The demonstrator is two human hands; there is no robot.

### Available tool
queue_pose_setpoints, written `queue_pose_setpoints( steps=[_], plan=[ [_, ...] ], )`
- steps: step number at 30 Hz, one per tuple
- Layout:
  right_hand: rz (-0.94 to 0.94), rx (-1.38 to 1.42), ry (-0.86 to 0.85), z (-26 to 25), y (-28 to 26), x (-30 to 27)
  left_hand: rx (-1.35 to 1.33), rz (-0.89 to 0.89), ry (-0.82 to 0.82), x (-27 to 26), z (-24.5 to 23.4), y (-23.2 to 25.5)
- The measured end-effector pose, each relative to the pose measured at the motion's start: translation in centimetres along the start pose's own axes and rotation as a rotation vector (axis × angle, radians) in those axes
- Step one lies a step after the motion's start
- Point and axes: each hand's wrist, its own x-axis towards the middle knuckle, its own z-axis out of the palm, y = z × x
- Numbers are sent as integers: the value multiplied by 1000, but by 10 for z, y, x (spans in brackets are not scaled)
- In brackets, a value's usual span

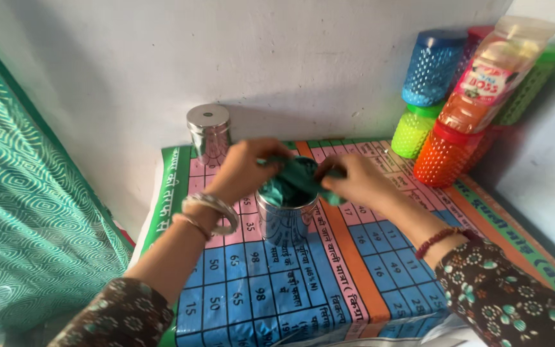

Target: The person opens the lid of a metal canister, wipes the inside of the canister and the lid with a green cloth, then closes the lid and wipes the outside of the container, turning it as they wipe.

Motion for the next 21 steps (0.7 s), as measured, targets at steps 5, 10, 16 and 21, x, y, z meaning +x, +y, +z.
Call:
queue_pose_setpoints(
  steps=[5, 10, 16, 21],
  plan=[
    [-556, -233, 159, 29, 29, 3, 531, 68, -7, -16, 34, -15],
    [-350, -3, 34, 49, 42, 20, 561, 55, 17, -21, 35, -24],
    [-25, 147, -76, 61, 52, 40, 449, -15, 16, -11, 45, -43],
    [-261, -226, 103, 78, 55, 38, 408, -165, 1, 20, 58, -68]
  ],
)
